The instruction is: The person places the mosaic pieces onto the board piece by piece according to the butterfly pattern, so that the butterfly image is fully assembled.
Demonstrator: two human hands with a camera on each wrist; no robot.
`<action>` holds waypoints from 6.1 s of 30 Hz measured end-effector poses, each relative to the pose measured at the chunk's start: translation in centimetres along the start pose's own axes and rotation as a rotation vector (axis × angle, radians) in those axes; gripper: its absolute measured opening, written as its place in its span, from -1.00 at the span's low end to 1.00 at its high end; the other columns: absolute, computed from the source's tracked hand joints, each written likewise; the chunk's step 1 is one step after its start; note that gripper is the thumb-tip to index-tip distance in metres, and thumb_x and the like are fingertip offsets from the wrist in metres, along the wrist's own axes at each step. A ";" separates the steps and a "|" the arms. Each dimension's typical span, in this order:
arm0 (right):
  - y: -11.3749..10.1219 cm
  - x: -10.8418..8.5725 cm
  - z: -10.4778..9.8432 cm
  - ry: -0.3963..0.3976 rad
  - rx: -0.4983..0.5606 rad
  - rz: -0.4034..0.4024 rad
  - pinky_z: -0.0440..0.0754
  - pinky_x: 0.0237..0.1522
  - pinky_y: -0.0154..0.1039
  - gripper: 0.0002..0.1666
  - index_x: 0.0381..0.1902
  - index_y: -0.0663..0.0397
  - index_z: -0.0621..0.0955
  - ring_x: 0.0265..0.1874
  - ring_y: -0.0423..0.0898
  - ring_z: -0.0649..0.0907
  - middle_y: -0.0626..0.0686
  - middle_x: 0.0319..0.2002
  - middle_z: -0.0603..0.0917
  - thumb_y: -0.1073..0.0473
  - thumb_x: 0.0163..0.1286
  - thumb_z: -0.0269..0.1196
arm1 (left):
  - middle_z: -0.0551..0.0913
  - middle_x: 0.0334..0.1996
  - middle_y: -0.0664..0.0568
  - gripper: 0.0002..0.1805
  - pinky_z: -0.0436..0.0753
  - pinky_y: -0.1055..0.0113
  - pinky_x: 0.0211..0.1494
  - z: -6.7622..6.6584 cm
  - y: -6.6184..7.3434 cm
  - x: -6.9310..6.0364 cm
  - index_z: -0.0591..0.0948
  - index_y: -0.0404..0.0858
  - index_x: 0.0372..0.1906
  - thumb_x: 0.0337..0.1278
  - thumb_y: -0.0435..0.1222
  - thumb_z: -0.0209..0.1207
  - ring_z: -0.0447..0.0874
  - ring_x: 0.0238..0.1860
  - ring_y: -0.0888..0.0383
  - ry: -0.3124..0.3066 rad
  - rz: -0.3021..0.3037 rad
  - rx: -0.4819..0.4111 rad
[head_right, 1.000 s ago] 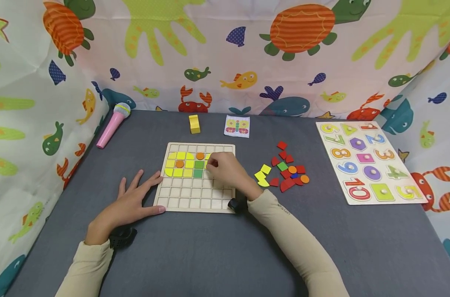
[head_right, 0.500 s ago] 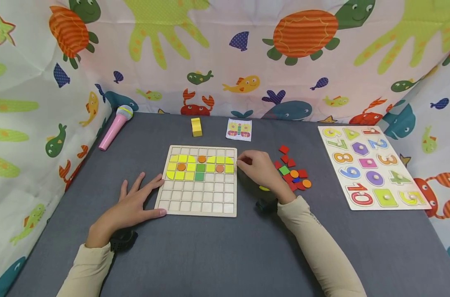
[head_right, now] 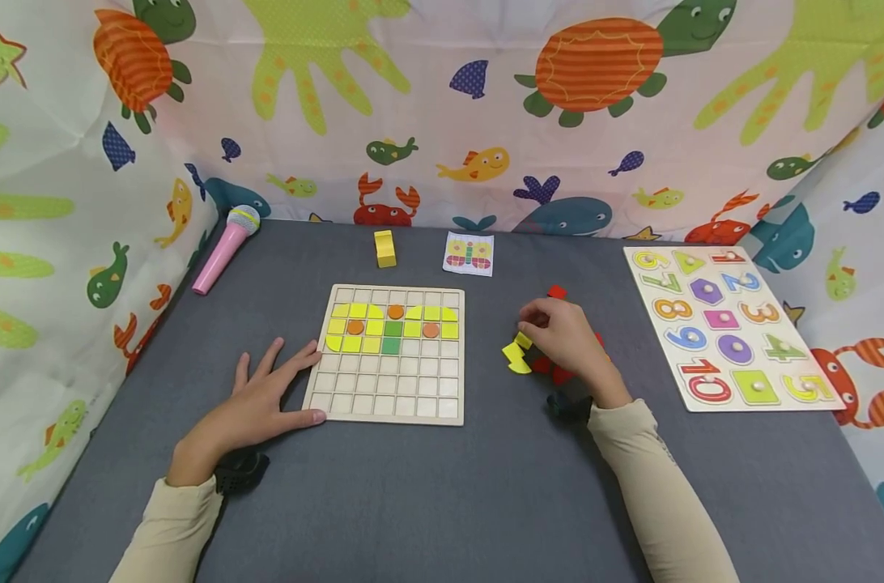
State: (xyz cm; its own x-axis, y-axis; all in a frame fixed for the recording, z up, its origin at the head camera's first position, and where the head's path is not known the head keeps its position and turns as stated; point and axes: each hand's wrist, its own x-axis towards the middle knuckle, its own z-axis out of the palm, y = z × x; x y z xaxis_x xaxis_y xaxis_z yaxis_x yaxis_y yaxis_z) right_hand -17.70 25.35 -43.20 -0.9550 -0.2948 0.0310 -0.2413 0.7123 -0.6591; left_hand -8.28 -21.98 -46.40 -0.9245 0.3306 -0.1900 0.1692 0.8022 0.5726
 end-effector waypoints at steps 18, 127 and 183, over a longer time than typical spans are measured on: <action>0.9 -0.4 0.0 -0.102 -0.097 -0.074 0.57 -0.19 -0.06 -0.84 -0.13 0.31 0.74 -0.25 0.05 0.62 0.15 -0.21 0.67 0.38 0.34 0.44 | 0.07 0.73 -0.04 0.12 -0.61 -0.45 0.48 0.1 0.1 0.0 0.28 -0.12 0.70 0.16 0.28 0.44 -0.41 0.70 -0.35 -0.001 -0.006 0.006; -4.0 0.5 2.2 -0.091 0.026 -0.078 0.70 -0.04 0.02 -0.78 0.03 0.27 0.78 -0.16 0.05 0.70 0.11 -0.11 0.78 0.30 0.49 0.38 | 0.11 0.71 -0.10 0.11 -0.61 -0.46 0.47 -0.2 0.4 0.0 0.29 -0.15 0.69 0.18 0.28 0.43 -0.39 0.69 -0.38 -0.004 -0.003 0.012; -6.2 1.8 4.5 -0.138 0.219 -0.057 0.69 -0.34 -0.19 -0.94 -0.16 0.21 0.73 -0.36 0.07 0.70 0.08 -0.29 0.71 0.37 0.43 0.39 | 0.12 0.71 -0.09 0.10 -0.57 -0.46 0.49 -0.1 0.0 0.0 0.30 -0.12 0.69 0.18 0.29 0.43 -0.37 0.70 -0.36 0.020 0.008 0.014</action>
State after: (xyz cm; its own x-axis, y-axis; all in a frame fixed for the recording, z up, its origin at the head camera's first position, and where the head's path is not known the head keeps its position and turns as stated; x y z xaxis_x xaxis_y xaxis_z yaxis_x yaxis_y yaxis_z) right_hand -17.13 17.58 -42.42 -0.9049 -0.4252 -0.0206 -0.2362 0.5417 -0.8067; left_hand -8.32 -22.01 -46.31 -0.9296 0.3273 -0.1696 0.1812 0.8064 0.5630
